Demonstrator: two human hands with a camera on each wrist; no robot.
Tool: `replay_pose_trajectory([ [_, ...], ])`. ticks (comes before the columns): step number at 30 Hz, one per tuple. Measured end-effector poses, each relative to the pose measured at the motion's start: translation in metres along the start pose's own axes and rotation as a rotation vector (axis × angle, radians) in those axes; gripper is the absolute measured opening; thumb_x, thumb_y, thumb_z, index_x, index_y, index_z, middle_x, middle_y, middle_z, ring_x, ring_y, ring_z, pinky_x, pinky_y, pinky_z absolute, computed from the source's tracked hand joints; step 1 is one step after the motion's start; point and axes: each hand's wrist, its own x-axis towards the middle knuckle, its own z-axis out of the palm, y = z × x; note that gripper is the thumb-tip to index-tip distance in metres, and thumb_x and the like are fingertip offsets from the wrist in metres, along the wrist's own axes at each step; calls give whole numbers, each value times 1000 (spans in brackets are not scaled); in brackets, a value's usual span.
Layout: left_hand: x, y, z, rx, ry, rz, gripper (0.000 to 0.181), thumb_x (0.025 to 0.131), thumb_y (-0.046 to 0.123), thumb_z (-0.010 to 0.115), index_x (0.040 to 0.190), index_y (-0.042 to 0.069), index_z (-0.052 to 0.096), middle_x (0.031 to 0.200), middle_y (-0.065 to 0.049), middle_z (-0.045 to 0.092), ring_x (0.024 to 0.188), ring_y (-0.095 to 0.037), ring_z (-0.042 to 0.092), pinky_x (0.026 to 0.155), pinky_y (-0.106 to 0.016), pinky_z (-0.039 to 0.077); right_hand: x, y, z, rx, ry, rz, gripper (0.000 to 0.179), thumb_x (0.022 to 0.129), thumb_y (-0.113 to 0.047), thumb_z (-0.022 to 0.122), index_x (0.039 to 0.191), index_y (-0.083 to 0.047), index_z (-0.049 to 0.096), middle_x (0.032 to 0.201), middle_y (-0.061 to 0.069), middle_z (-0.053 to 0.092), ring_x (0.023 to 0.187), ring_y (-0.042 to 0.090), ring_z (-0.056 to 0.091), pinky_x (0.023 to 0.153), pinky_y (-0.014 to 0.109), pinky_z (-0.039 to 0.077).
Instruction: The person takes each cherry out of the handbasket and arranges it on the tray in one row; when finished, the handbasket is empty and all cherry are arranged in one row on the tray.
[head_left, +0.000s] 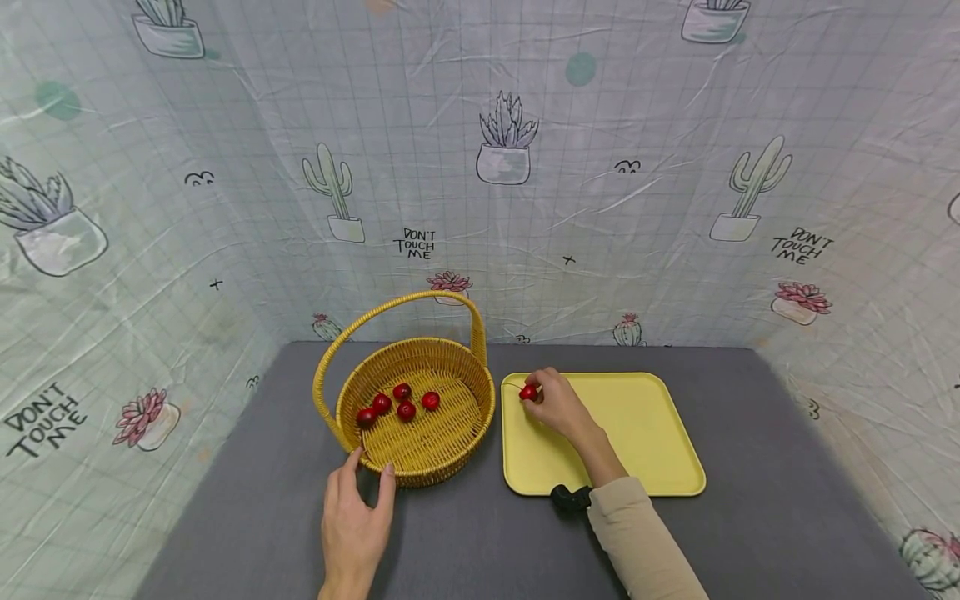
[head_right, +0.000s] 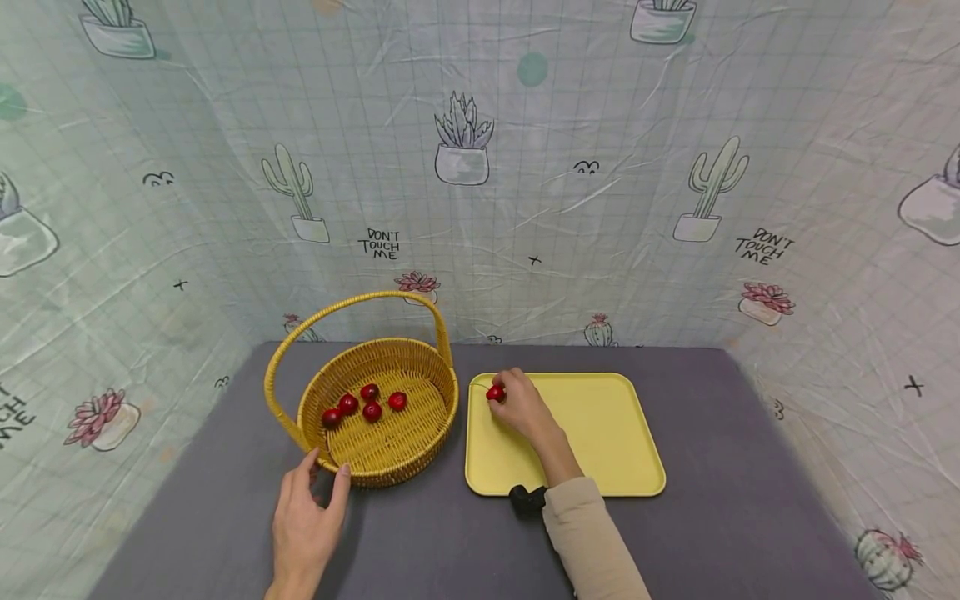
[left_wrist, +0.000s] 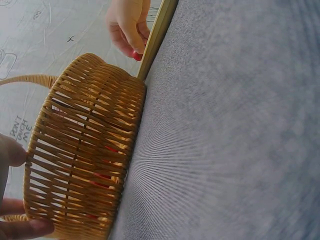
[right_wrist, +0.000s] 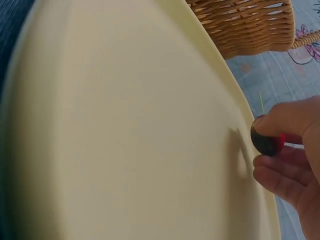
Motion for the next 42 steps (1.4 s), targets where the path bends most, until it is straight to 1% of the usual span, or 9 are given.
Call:
replay_pose_trajectory([
  [6,0,-1,1,0,11,9,58,97,41,64,140,4,53,124,-21,58,116,-40,58,94,-60,47,0,2,5,-20,5,18,29,85,-11,76,109,2,66,102,13,64,82,18,61,76,33,54],
  [12,0,-1,1,-1,6,8,57,96,39,65,140,5,52,124,-20,58,117,-40,57,95,-60,47,-1,2,9,-38,-11,42,30,85,-12,76,110,3,67,102,13,65,81,17,59,74,32,54],
  [15,0,-1,2,1,9,12,57,96,38,66,140,4,52,124,-20,58,117,-40,57,95,-60,47,-1,1,9,-40,-15,52,32,86,-12,76,112,3,67,103,13,65,82,18,59,74,33,53],
  [23,0,-3,2,-2,14,21,58,97,41,63,141,5,52,124,-20,58,117,-39,57,94,-60,47,-1,-1,7,-29,-28,66,37,86,-15,76,117,2,65,105,12,64,84,18,58,76,34,53],
  [27,0,-3,3,-4,19,26,57,97,40,63,140,5,52,123,-20,58,116,-39,57,93,-60,48,-1,-1,5,-18,-27,63,38,86,-14,76,118,2,65,108,14,63,85,20,58,77,35,53],
  [34,0,-4,2,-8,31,31,57,97,41,63,140,5,53,123,-20,59,116,-40,58,93,-60,47,-2,-7,-1,-37,-12,38,41,88,-18,76,121,2,65,114,15,64,84,20,60,76,35,53],
  [42,0,-5,2,-12,43,45,56,96,40,65,139,5,53,122,-21,59,115,-40,58,93,-60,48,-1,-14,-9,-14,10,3,43,89,-19,75,125,1,64,118,16,63,89,24,62,75,37,54],
])
